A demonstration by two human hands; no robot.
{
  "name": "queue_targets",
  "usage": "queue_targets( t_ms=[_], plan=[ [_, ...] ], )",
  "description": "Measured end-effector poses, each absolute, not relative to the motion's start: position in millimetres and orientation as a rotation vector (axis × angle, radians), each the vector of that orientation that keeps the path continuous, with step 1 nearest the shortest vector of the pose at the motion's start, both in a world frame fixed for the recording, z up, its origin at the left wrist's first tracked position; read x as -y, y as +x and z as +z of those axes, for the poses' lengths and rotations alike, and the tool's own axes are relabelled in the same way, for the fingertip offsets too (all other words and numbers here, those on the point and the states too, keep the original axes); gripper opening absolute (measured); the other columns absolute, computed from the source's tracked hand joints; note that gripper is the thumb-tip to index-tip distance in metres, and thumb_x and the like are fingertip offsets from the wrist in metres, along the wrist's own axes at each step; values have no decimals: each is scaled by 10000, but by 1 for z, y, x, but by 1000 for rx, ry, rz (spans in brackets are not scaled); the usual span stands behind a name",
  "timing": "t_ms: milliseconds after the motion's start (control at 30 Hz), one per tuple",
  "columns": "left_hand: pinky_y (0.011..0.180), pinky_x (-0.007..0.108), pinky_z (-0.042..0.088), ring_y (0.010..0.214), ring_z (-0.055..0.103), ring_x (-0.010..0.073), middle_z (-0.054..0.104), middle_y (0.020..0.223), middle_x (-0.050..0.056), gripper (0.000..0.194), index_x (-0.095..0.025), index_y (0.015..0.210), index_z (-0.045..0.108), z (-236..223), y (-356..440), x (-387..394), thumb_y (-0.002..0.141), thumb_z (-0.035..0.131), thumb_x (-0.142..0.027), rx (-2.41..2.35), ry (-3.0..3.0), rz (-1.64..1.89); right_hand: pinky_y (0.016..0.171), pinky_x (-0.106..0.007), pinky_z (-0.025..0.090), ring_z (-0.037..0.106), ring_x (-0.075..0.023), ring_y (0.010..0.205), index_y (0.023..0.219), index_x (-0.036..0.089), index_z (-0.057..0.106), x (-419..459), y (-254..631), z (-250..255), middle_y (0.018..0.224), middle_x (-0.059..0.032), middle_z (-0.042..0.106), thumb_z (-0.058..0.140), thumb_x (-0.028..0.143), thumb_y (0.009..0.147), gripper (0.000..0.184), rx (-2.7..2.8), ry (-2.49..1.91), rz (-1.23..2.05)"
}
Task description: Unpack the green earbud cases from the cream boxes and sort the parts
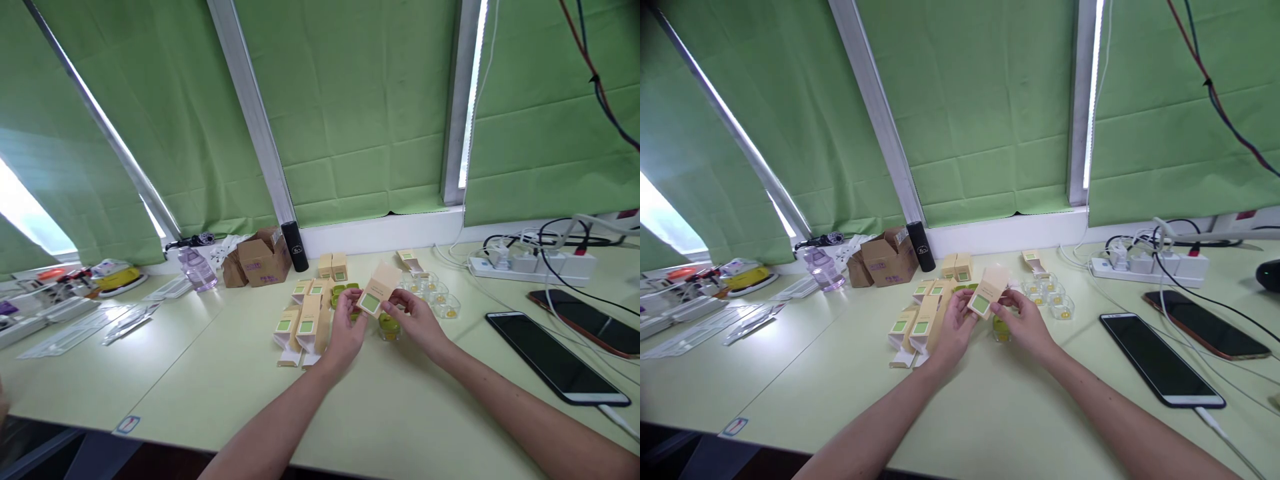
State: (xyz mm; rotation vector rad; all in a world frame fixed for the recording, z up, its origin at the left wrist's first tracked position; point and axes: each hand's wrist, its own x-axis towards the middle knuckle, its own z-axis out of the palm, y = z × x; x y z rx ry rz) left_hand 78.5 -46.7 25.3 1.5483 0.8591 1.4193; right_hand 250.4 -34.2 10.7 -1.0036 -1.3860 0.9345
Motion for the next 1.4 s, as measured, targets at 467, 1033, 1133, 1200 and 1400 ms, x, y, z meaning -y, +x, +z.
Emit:
queue_targets(
  t_ms=[467, 1033, 1133, 1200, 1400],
  plan=[
    [1014, 404, 469, 1144, 591, 234, 589, 1181, 93, 332, -225, 1159, 493, 26, 77, 48, 889, 679, -281, -856, 1584, 1425, 947, -405, 510, 686, -271, 1044, 1033, 228, 706, 33, 251, 11, 1083, -86, 762, 760, 478, 813, 337, 1415, -953, 965],
    [1000, 398, 466, 1195, 590, 254, 614, 1221, 97, 481, -240, 1225, 473, 24, 73, 49, 791, 646, -127, -765, 1540, 1396, 990, -441, 530, 698, -323, 1117, 1041, 216, 720, 33, 252, 14, 1111, -114, 786, 800, 683, 721, 572, 1190, -922, 1179],
    [1058, 420, 438, 1259, 551, 260, 599, 1284, 99, 412, -240, 1224, 506, 28, 71, 52, 833, 601, -152, -777, 1587, 1429, 1011, -433, 519, 692, -320, 1138, 1048, 209, 722, 35, 252, 15, 1125, -113, 785, 793, 684, 732, 575, 1190, -916, 1202],
    [1078, 425, 421, 1267, 537, 257, 582, 1331, 102, 350, -243, 1249, 519, 32, 70, 55, 905, 581, -224, -835, 1646, 1469, 1008, -428, 518, 693, -318, 1135, 1053, 208, 720, 35, 251, 15, 1133, -113, 784, 791, 684, 735, 577, 1186, -919, 1193],
    [1034, 396, 440, 1169, 572, 239, 590, 1285, 97, 429, -248, 1253, 528, 31, 72, 55, 894, 720, -382, -1057, 1766, 1544, 980, -422, 522, 700, -317, 1103, 1047, 201, 719, 35, 250, 14, 1138, -120, 776, 799, 671, 733, 571, 1214, -891, 1185]
  ],
)
